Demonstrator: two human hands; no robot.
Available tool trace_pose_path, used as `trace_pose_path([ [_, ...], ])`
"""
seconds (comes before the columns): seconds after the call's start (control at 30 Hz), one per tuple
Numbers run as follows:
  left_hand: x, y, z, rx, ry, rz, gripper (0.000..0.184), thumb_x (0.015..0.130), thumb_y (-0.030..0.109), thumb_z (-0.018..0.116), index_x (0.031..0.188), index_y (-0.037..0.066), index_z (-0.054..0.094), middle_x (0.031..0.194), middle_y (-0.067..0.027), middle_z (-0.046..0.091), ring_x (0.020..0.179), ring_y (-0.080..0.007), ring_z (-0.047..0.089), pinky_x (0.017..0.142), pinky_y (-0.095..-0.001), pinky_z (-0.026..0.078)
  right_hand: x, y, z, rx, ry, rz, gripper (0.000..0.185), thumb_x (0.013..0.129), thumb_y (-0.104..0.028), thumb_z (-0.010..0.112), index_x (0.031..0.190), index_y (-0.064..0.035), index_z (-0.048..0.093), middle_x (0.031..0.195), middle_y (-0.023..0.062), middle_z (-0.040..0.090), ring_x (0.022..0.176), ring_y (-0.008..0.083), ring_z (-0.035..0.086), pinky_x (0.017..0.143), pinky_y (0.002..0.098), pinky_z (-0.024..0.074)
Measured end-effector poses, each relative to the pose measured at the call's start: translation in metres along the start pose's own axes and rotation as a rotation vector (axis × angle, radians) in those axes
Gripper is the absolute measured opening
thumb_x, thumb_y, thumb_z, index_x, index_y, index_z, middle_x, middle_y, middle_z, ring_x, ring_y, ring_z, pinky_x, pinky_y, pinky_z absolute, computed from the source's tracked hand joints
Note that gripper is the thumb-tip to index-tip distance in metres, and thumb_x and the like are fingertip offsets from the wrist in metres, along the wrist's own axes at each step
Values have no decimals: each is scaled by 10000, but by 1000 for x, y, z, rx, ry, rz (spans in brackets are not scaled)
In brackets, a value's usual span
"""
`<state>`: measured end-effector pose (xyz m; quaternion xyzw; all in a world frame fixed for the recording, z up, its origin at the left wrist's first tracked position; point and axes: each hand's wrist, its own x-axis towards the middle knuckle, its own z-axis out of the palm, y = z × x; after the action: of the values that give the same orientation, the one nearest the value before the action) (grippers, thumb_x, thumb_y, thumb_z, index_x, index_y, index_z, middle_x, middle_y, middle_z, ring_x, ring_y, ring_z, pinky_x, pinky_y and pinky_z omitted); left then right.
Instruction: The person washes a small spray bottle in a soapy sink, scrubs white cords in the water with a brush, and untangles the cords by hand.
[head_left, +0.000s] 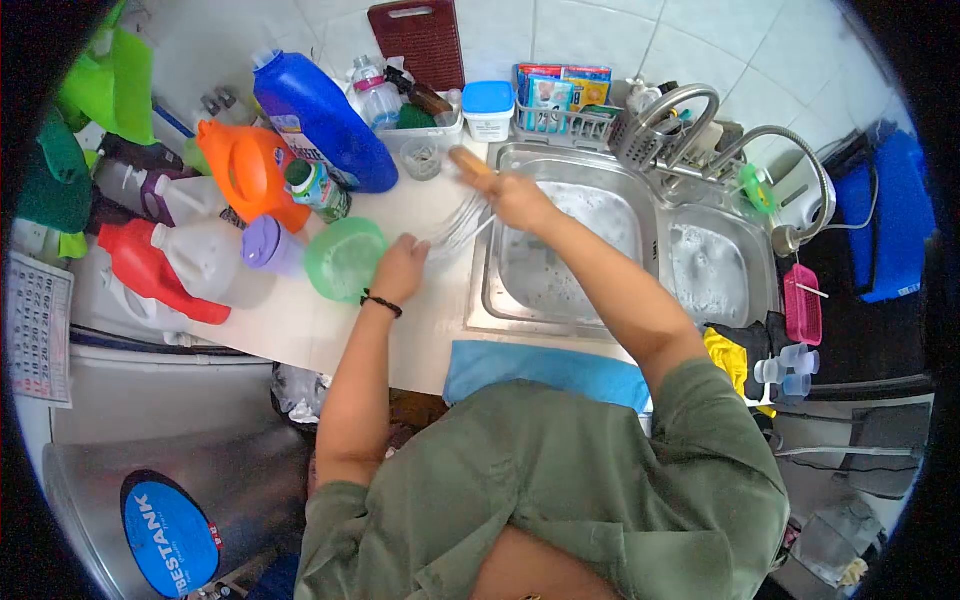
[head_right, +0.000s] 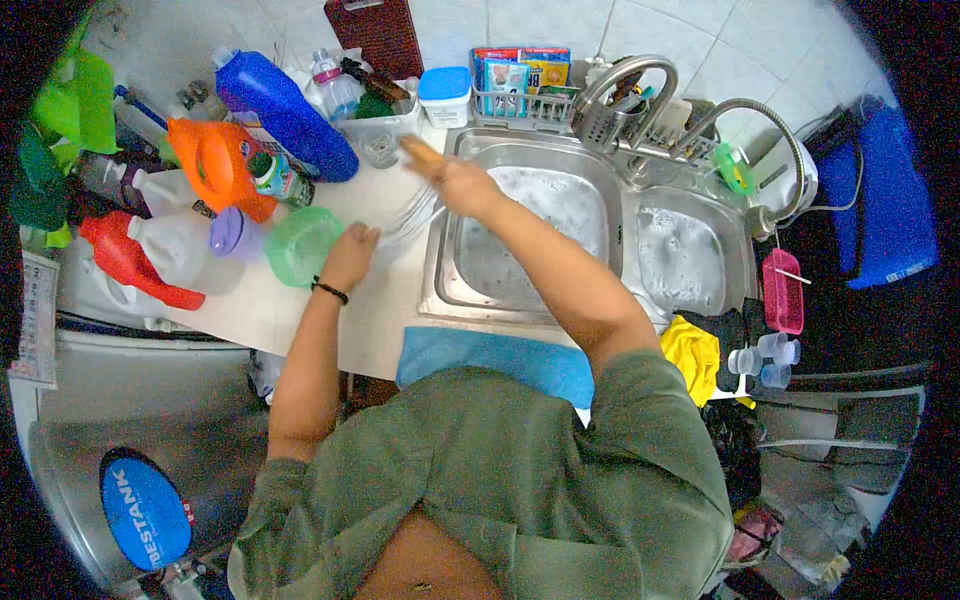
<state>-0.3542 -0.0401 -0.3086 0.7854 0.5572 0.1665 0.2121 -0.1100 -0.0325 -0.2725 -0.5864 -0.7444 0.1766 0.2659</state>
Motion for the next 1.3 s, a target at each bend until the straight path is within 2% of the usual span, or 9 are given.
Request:
trace_pose_path([
  [0.27,33,87,-84,-542,-128,220,399,880,393,555,892,-1,624,713,-54,607,619,-179,557,595,-306,452,8,-66,-18,78,122,50,292,781,-320,606,1011,-156,681,804,184,656,770,336,638,748,410,505],
  [0.4,23,74,-79,-996,359,108,530,949,493,367,1180,46,532,1029,-55,582,919,-114,520,800,-282,399,27,-71,-24,669,74,50,255,852,-295,541,891,-105,706,673,83,624,588,208,596,547,344,475],
  [0.43,19,68,-73,-1080,285,-12,581,964,518,276,1260,51,456,1159,-68,527,1046,-111,456,897,-297,353,19,-91,-49,862,-128,329,178,846,-218,576,923,-94,679,599,-24,506,437,79,353,396,244,270],
  [0.53,0,87,-46,-1449,194,111,599,963,526,263,1236,38,478,1106,-68,546,967,-119,503,870,-314,388,22,-96,-43,1227,-201,392,169,855,-228,572,915,-91,650,617,-15,515,421,52,295,372,219,191],
  [0.63,-13,67,-38,-1494,-318,138,541,958,475,352,1217,17,478,1045,-70,589,860,-147,569,803,-341,444,19,-99,-34,1303,-191,397,192,865,-244,570,927,-73,631,647,-20,530,425,44,337,363,194,179],
  [0.8,-13,27,-17,-635,-288,-185,399,881,352,578,1097,24,506,912,-111,635,769,-205,623,673,-353,482,26,-54,-10,1048,-196,447,262,842,-247,608,1059,-103,640,648,-29,533,435,37,357,355,202,204],
  [0.87,-18,20,-7,-375,-212,-255,361,855,298,627,1056,21,510,899,-144,631,783,-263,627,672,-368,481,45,4,26,456,-77,327,431,835,-252,608,1237,-111,548,967,72,641,705,201,596,563,343,452],
  [1.03,-36,-2,29,-61,60,-183,354,833,232,627,1065,3,490,928,-248,607,832,-405,593,740,-437,472,35,67,26,41,89,12,709,827,-203,562,1434,-199,196,1238,188,541,941,403,609,795,469,490],
  [1.3,-50,0,34,104,210,-9,226,841,230,600,951,32,596,840,-189,604,817,-370,579,717,-451,459,-60,-44,29,-278,-340,-80,703,856,-82,408,1446,-340,125,935,233,640,695,373,644,609,472,525],
])
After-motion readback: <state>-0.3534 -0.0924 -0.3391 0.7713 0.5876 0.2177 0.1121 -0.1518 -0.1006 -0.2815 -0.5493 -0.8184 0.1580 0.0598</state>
